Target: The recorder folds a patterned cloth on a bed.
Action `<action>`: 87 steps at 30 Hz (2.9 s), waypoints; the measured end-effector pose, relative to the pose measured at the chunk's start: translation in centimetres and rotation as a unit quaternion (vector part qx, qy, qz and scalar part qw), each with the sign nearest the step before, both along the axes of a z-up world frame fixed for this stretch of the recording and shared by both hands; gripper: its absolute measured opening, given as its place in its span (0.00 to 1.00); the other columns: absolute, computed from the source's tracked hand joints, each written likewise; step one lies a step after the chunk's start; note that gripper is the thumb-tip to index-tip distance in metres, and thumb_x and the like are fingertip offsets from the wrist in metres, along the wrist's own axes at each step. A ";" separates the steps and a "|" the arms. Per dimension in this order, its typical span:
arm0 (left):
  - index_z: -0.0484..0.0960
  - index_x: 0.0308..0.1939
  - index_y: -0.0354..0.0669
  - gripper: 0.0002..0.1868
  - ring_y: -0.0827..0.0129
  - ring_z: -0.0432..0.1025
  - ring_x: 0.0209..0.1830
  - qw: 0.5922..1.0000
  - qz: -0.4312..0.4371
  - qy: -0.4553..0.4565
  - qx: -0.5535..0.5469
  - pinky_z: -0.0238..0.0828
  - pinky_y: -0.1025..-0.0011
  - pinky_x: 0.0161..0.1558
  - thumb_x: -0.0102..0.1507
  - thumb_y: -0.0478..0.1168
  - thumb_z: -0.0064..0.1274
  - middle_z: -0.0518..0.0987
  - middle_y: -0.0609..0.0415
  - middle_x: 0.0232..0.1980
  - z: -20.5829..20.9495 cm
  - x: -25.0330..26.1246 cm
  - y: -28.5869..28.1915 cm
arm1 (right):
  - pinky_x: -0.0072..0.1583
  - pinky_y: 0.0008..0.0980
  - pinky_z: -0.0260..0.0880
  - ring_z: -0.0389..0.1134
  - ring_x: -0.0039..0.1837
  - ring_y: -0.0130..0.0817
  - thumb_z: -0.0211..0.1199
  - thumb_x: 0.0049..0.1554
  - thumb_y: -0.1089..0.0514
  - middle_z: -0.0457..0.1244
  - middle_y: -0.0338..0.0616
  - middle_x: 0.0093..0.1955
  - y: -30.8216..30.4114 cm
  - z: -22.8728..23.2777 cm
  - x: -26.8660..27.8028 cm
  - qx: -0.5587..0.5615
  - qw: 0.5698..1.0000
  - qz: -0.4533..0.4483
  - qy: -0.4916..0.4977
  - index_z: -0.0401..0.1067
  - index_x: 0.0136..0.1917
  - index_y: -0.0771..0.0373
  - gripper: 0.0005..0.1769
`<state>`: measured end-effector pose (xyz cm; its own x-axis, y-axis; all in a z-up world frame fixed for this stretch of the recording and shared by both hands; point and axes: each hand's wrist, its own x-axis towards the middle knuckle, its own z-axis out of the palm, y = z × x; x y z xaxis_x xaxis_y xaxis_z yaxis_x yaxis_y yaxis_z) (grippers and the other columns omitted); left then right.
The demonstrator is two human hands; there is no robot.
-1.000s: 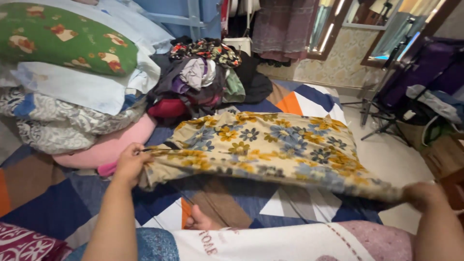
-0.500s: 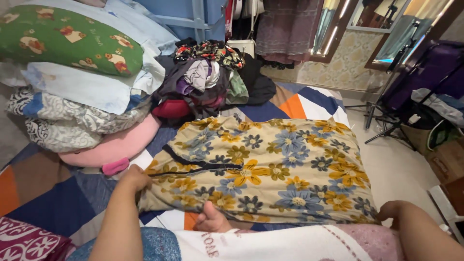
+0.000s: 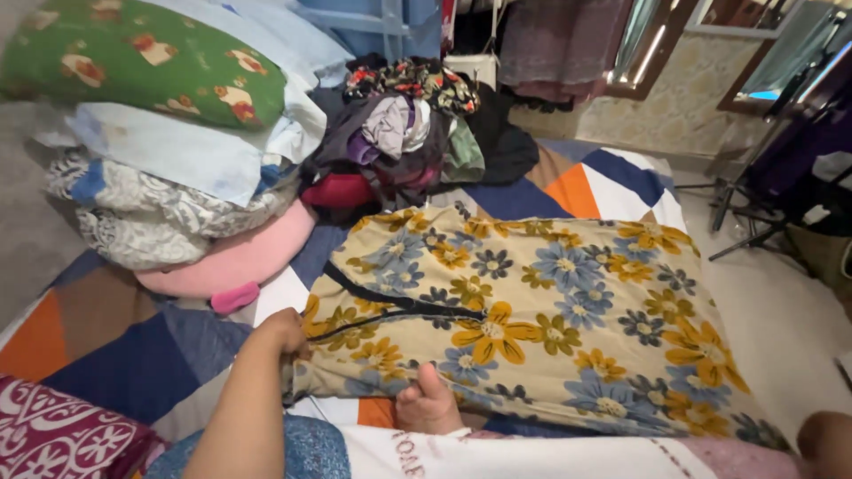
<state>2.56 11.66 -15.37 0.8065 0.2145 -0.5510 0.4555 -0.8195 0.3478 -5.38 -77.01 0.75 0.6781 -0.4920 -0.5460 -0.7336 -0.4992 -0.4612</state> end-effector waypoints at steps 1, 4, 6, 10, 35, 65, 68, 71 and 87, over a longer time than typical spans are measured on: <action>0.91 0.49 0.26 0.33 0.61 0.82 0.32 0.997 -0.045 0.014 0.061 0.78 0.66 0.36 0.41 0.38 0.76 0.89 0.43 0.40 -0.3 0.2 0.2 | 0.51 0.57 0.73 0.68 0.47 0.51 0.59 0.53 0.65 0.68 0.60 0.49 -1.7 -2.5 2.1 -0.002 1.000 -0.003 0.006 0.73 0.55 0.62 0.15; 0.77 0.58 0.25 0.45 0.56 0.82 0.40 0.997 0.008 0.021 0.072 0.81 0.61 0.41 0.40 0.38 0.79 0.87 0.37 0.47 2.3 0.0 -1.6 | 0.52 0.60 0.74 0.69 0.49 0.53 0.59 0.54 0.67 0.68 0.61 0.51 -4.7 -9.2 7.4 -0.008 1.000 -0.010 0.021 0.73 0.57 0.62 0.17; 0.75 0.60 0.27 0.46 0.52 0.83 0.42 0.998 0.038 0.021 0.042 0.82 0.59 0.43 0.40 0.38 0.77 0.86 0.36 0.48 5.7 -0.6 -3.4 | 0.53 0.62 0.75 0.69 0.50 0.54 0.59 0.54 0.68 0.69 0.61 0.52 -5.3 -12.6 10.1 -0.012 0.999 -0.013 0.029 0.72 0.59 0.63 0.18; 0.75 0.63 0.36 0.50 0.52 0.82 0.49 0.990 0.099 -0.095 -0.033 0.79 0.60 0.52 0.38 0.47 0.74 0.84 0.37 0.54 8.1 -0.4 -5.2 | 0.54 0.67 0.76 0.69 0.52 0.57 0.59 0.55 0.70 0.69 0.62 0.55 -6.9 -22.1 15.6 -0.013 0.998 -0.014 0.052 0.72 0.62 0.63 0.21; 0.76 0.63 0.52 0.27 0.40 0.74 0.47 0.873 0.020 -0.484 0.057 0.70 0.49 0.47 0.60 0.46 0.61 0.80 0.35 0.49 -0.3 18.5 -14.7 | 0.71 0.62 0.56 0.60 0.74 0.48 0.57 0.57 0.51 0.60 0.48 0.74 13.9 -15.4 20.6 -0.366 0.822 0.254 -0.355 0.67 0.74 0.37 0.31; 0.43 0.81 0.54 0.46 0.45 0.23 0.84 0.963 -0.155 -0.194 0.108 0.20 0.35 0.73 0.66 0.67 0.41 0.32 0.45 0.85 10.2 5.2 -34.2 | 0.70 0.61 0.55 0.57 0.76 0.48 0.55 0.58 0.48 0.57 0.46 0.76 23.7 -8.7 14.2 -0.262 0.815 0.351 -0.380 0.67 0.72 0.47 0.28; 0.40 0.81 0.68 0.43 0.48 0.20 0.85 0.970 -0.162 -0.127 0.130 0.17 0.33 0.74 0.67 0.71 0.33 0.28 0.58 0.86 9.2 5.3 -32.4 | 0.73 0.77 0.32 0.41 0.84 0.51 0.56 0.63 0.41 0.44 0.45 0.85 26.4 -8.1 11.9 -0.161 0.735 0.568 -0.333 0.61 0.78 0.48 0.32; 0.39 0.82 0.72 0.43 0.50 0.21 0.85 0.965 -0.178 -0.136 0.139 0.18 0.37 0.76 0.66 0.73 0.29 0.29 0.61 0.86 8.9 4.5 -31.2 | 0.74 0.70 0.24 0.32 0.87 0.43 0.54 0.60 0.32 0.36 0.34 0.88 22.4 -7.9 12.5 -0.233 0.746 0.602 -0.164 0.53 0.83 0.36 0.40; 0.77 0.68 0.52 0.35 0.55 0.74 0.66 0.984 -0.066 -0.163 0.033 0.72 0.63 0.66 0.58 0.56 0.62 0.77 0.45 0.68 10.9 -4.4 -11.5 | 0.51 0.45 0.73 0.71 0.50 0.42 0.74 0.51 0.48 0.71 0.52 0.53 -0.3 -5.1 8.6 0.010 0.994 0.098 0.037 0.80 0.57 0.62 0.24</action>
